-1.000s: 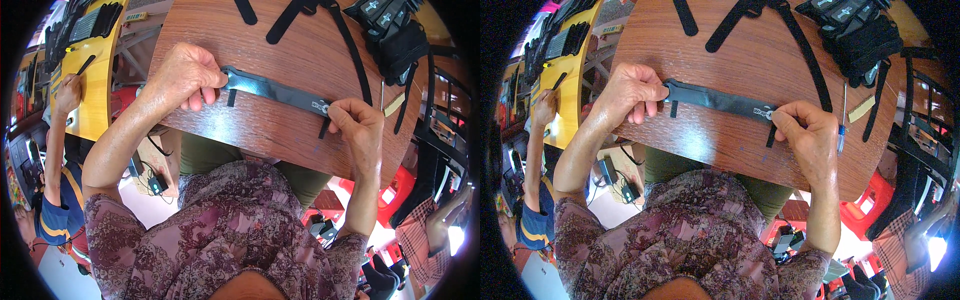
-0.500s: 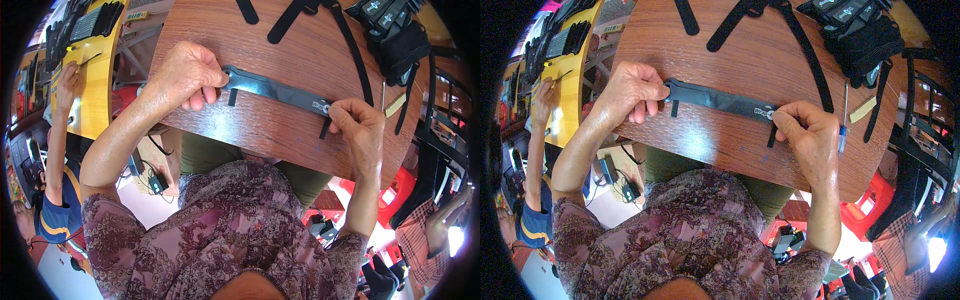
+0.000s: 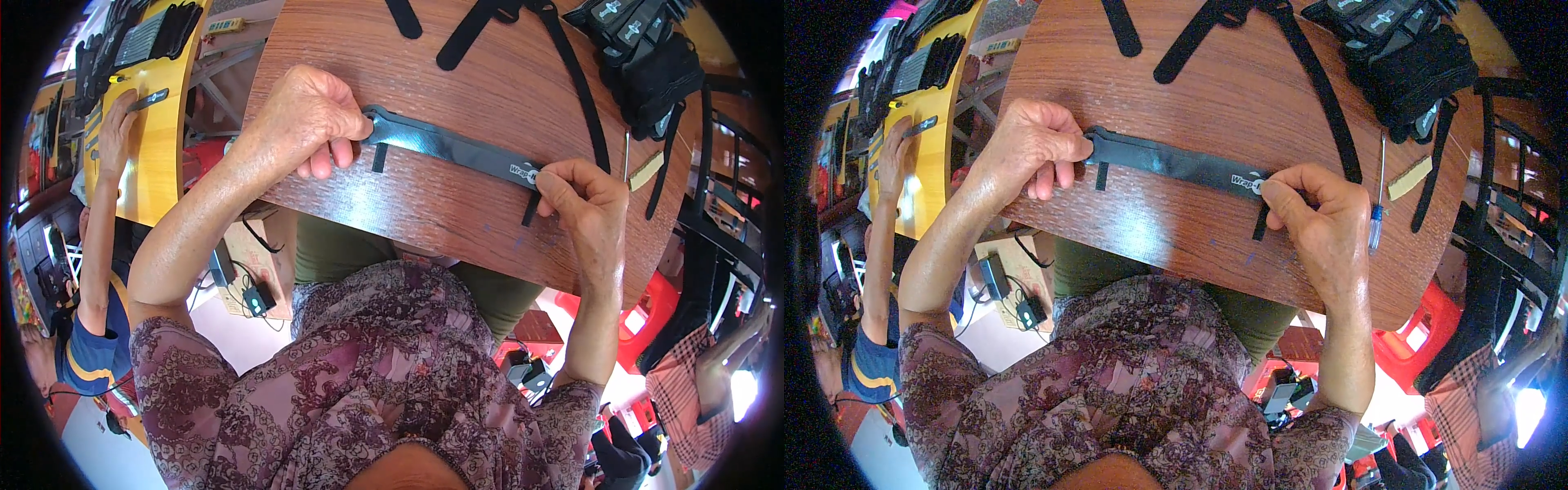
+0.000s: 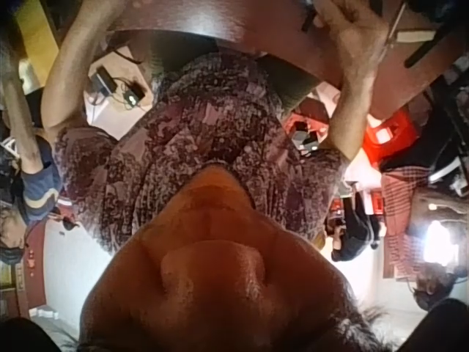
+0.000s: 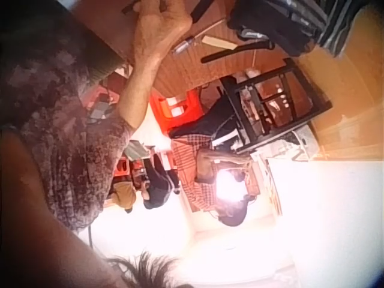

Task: Assembling and aligning black garment straps onto a wooden template.

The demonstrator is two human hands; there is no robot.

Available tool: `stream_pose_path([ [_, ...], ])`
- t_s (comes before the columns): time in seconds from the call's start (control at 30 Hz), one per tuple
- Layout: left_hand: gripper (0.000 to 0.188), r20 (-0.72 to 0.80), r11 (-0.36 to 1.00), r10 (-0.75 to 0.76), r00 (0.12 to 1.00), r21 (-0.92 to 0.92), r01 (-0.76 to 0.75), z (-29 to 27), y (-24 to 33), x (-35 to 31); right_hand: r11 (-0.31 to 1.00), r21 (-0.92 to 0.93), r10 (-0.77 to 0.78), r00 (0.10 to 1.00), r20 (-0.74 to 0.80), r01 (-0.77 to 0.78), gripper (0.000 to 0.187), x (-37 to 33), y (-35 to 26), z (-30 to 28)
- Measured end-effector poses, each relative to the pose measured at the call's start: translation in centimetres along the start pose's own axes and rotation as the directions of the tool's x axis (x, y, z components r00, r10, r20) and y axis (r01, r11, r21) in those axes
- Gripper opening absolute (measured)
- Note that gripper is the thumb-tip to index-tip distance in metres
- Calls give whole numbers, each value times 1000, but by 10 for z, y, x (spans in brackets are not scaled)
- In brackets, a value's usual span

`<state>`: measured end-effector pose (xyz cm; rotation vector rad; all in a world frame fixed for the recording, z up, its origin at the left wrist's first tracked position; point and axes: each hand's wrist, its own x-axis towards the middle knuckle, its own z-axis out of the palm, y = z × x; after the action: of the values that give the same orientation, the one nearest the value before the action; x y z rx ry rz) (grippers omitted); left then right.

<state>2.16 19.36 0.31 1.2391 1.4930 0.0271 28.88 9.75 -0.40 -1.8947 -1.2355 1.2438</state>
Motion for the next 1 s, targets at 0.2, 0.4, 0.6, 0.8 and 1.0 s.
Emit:
stream_pose_path([
  [0.2, 14, -6, 1000, 1, 1000, -7, -1, 0, 1, -1, 999, -32, 20, 1000, 0, -20, 11, 0, -3, -1],
  [0.4, 14, -34, 1000, 13, 999, -26, -14, 2, -1, -2, 1000, -16, 15, 1000, 2, -15, 10, -1, -4, 0],
  [0.6, 14, 1, 999, 13, 1000, -35, -13, -1, -1, -2, 1000, -25, 8, 1000, -1, -8, 11, -2, -2, 1],
  [0.8, 14, 2, 999, 22, 1000, -25, -22, -2, -3, -2, 1000, -21, 7, 1000, -9, -7, 11, -3, -3, 3],
  [1.0, 13, -3, 1000, 7, 1000, -23, -8, -1, -2, -2, 1000, -20, -4, 1000, -7, 4, 10, -3, -3, 3],
])
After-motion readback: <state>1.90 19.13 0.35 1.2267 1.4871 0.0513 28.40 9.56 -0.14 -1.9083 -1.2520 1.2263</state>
